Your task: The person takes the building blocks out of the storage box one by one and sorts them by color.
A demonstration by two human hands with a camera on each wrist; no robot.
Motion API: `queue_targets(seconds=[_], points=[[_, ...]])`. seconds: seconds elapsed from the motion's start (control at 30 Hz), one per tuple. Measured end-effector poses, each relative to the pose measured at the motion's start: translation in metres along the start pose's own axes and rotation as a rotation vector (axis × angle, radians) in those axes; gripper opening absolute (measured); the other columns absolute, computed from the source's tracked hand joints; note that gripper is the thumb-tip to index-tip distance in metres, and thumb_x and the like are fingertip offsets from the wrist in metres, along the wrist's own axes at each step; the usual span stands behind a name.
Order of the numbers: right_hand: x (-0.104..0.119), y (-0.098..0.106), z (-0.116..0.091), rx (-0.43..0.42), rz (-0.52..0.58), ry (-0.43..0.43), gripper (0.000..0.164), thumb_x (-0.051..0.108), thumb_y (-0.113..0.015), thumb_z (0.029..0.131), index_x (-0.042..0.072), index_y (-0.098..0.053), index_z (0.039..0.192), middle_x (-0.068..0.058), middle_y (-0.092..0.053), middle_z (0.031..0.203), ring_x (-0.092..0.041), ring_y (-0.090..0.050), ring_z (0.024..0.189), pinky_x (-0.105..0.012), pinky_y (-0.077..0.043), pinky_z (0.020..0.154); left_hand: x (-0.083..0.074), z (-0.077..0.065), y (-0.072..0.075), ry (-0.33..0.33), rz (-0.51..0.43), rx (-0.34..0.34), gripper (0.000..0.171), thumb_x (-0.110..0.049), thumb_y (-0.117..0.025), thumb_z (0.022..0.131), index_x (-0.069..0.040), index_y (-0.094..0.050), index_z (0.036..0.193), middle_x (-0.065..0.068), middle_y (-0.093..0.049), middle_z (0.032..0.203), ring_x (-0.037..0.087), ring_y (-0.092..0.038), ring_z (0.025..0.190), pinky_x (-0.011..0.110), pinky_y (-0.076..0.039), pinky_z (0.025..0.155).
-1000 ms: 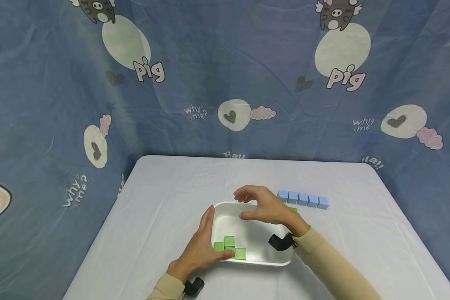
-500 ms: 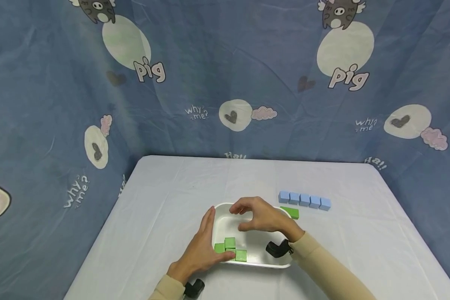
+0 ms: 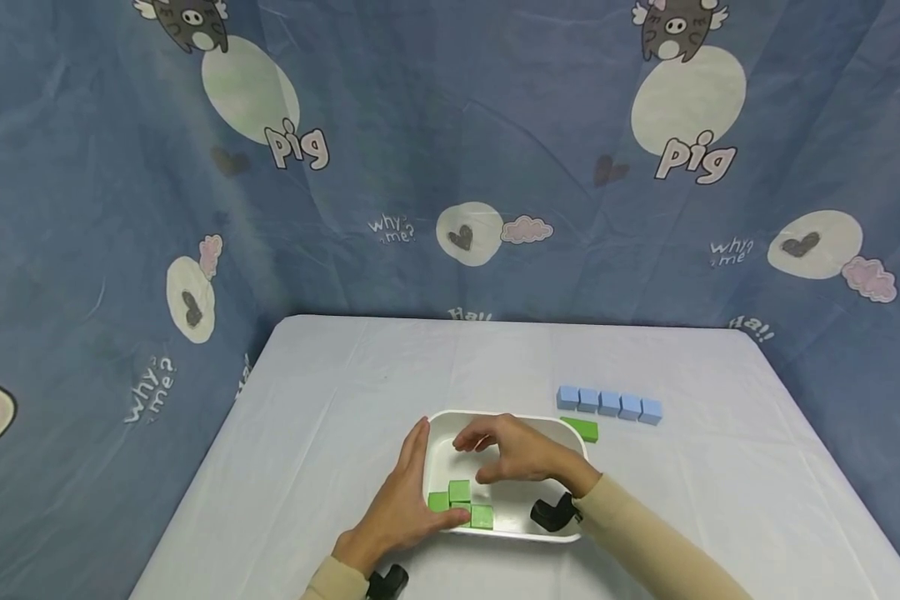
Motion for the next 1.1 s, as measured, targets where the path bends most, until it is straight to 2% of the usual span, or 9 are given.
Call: queue_targets(seconds=[0.3,0.63,0.93,1.1], points=[[-0.005,-0.012,0.001,0.029,-0.027,-0.013,0.047,-0.010,-0.078,0.075,-0.001,-0.070,0.119,-0.010,-0.071,0.116,-0.022,-0.067,0.106,-0.034,-0.054,0.092,-0.001,0.000,0.000,0.001,0.005,0.000,0.138,-0.062,-0.088,0.067,-0.007,-0.008,0.164,0.008,-0.012,0.169,0.034,-0.050,0.130,0.052,-0.047,0.100],[-0.009,-0.025,0.001,0.084,-0.003,-0.053,0.051,-0.013,-0.079,0.073,0.001,-0.070,0.121,-0.006,-0.071,0.118,-0.019,-0.066,0.106,-0.031,-0.053,0.094,-0.001,0.001,0.000,-0.001,0.004,0.000,0.138,-0.063,-0.088,0.067,-0.008,-0.008,0.164,0.008,-0.012,0.169,0.034,-0.050,0.130,0.052,-0.047,0.101],[-0.009,-0.034,-0.001,0.176,-0.015,-0.075,0.052,-0.008,-0.084,0.074,0.007,-0.071,0.122,0.003,-0.070,0.119,-0.012,-0.063,0.105,-0.028,-0.051,0.094,-0.001,0.001,0.000,-0.008,0.007,-0.006,0.137,-0.061,-0.088,0.067,-0.008,-0.009,0.164,0.008,-0.013,0.169,0.032,-0.051,0.128,0.051,-0.048,0.099],[-0.009,-0.037,-0.002,0.196,-0.033,-0.075,0.055,-0.005,-0.086,0.073,0.009,-0.070,0.124,0.004,-0.069,0.118,-0.011,-0.062,0.103,-0.026,-0.051,0.093,0.000,0.001,-0.001,-0.004,0.008,-0.001,0.136,-0.061,-0.088,0.067,-0.007,-0.009,0.164,0.009,-0.013,0.169,0.033,-0.050,0.130,0.051,-0.048,0.100]])
Point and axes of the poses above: each hand's wrist, its own z-axis towards the middle knuckle, its own y-axis out of the back of the hand, x = y × z, the point moved 9 cm from there along z, towards the middle knuckle
